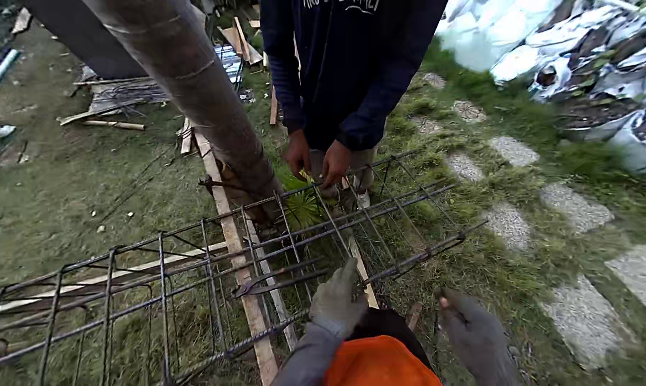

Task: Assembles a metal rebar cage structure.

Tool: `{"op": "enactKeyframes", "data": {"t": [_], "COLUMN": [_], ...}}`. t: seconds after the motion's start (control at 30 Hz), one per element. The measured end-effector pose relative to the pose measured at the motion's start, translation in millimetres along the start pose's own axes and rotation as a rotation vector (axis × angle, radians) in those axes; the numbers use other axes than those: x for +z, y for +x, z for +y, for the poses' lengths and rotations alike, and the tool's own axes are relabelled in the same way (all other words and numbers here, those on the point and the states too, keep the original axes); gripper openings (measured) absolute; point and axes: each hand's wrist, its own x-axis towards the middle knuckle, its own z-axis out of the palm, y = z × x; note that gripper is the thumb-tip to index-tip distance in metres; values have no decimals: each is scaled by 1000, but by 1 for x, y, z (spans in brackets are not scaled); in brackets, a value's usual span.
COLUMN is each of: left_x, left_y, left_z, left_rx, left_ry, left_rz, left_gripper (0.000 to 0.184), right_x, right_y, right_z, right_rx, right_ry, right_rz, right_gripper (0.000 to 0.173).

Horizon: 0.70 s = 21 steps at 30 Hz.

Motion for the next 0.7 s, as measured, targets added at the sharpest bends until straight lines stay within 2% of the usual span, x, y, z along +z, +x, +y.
{"op": "enactKeyframes", "data": {"t": [0.07, 0.13, 0.27, 0.5, 0.7], "left_x": [14, 24, 24, 19, 19], "left_y": [12, 21, 21, 20, 17], "left_z": [9, 9, -2, -10, -7], "left_rx": [-19, -24, 63, 82, 59], "left_ry": [103, 138, 70, 50, 41], "left_rz": [-116, -167, -153, -192, -193], "left_gripper": [83, 70, 48, 52, 55], "right_x": [8, 12, 13, 17, 18], "right_y": [3, 7, 7, 0, -6], "right_z": [-11, -21, -18, 2, -22], "right_rx": [-59, -109, -119, -102, -74], "right_ry": [-2, -6, 35, 8, 6], "right_rz": [-18, 0, 6, -4, -109], "right_gripper": [32, 32, 32, 32, 29]}}
